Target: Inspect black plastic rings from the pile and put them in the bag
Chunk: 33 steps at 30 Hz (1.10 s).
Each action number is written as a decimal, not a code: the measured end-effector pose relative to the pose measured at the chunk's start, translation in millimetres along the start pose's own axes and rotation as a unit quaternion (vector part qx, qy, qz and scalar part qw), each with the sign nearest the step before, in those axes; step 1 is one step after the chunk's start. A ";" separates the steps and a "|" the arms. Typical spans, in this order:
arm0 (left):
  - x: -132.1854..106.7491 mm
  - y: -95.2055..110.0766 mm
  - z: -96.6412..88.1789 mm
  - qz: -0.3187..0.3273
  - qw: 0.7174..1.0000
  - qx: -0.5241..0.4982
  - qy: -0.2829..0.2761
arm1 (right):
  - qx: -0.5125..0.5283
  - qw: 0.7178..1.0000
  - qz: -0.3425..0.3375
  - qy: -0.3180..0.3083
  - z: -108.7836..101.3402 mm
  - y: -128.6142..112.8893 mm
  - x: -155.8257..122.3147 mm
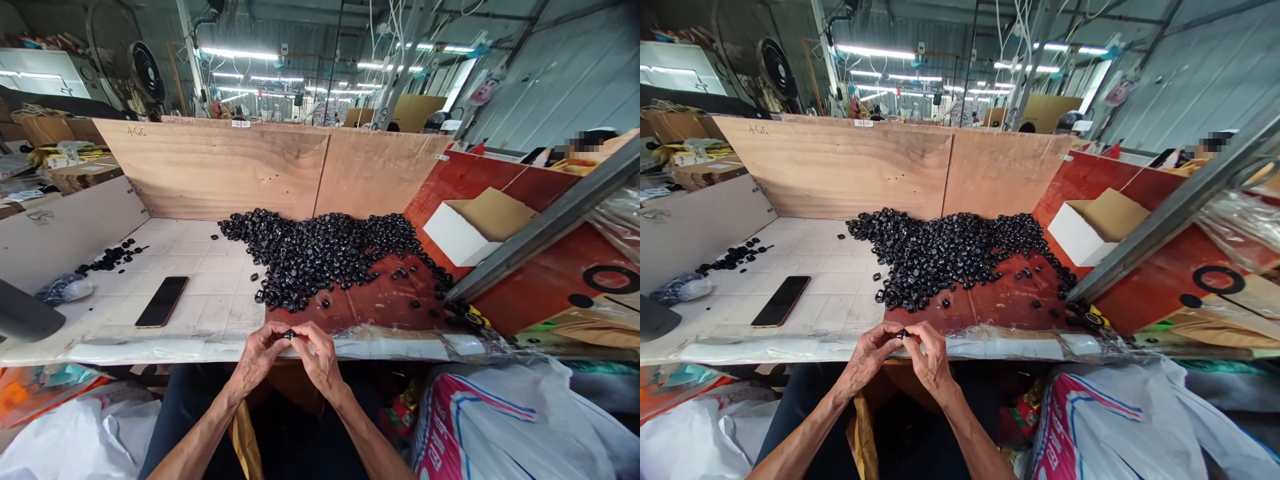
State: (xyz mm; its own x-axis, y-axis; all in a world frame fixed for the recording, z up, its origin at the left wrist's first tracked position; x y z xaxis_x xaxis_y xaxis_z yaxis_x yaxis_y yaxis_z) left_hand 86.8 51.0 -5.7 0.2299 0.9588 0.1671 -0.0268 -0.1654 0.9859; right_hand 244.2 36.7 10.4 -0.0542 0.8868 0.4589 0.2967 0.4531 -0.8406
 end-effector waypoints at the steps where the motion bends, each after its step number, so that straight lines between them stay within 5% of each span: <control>1: -5.3 1.4 1.5 -0.002 1.000 0.015 -0.005 | -0.004 1.000 0.014 0.003 -0.7 -0.2 -4.5; 4: -18.3 5.5 5.8 -0.009 1.000 0.023 -0.010 | -0.012 0.999 0.046 0.015 -3.5 -1.2 -14.5; 9: -29.4 -4.9 9.0 -0.078 0.992 -0.098 0.004 | -0.032 0.999 -0.031 -0.028 0.9 -15.0 -21.9; 16: -34.4 -8.6 -0.4 -0.054 0.997 -0.038 0.035 | 0.002 0.995 0.092 -0.031 6.2 -3.9 -30.8; 20: -37.5 -2.5 0.8 0.020 0.997 0.076 0.023 | 0.095 0.974 0.201 -0.042 14.0 0.4 -36.3; 25: -52.4 7.5 3.4 0.193 0.952 0.237 -0.003 | 0.263 0.890 0.370 -0.029 30.1 9.6 -57.4; 27: -53.8 13.8 3.1 0.198 0.943 0.265 -0.042 | 0.249 0.883 0.393 -0.060 29.4 13.4 -60.7; 30: -35.7 17.3 2.8 0.093 0.940 0.308 -0.116 | 0.053 0.956 0.277 -0.076 6.5 19.2 -35.4; 33: 5.3 22.0 -2.4 0.045 0.933 0.355 -0.033 | -0.129 0.990 0.058 0.007 -17.0 21.3 10.2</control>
State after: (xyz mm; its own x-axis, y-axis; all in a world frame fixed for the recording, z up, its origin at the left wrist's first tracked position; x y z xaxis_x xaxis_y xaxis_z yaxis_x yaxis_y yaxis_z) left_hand 85.1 53.0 17.0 0.3166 0.9217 0.2242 0.5970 -0.3773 0.7080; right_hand 266.2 53.8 2.1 0.0078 0.9293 0.3691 0.5341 0.3082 -0.7872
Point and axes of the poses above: each hand's wrist, its own x-axis towards the middle knuckle, its own z-axis out of the palm, y = z × x, the point moved 6 cm from there along x, towards the middle knuckle
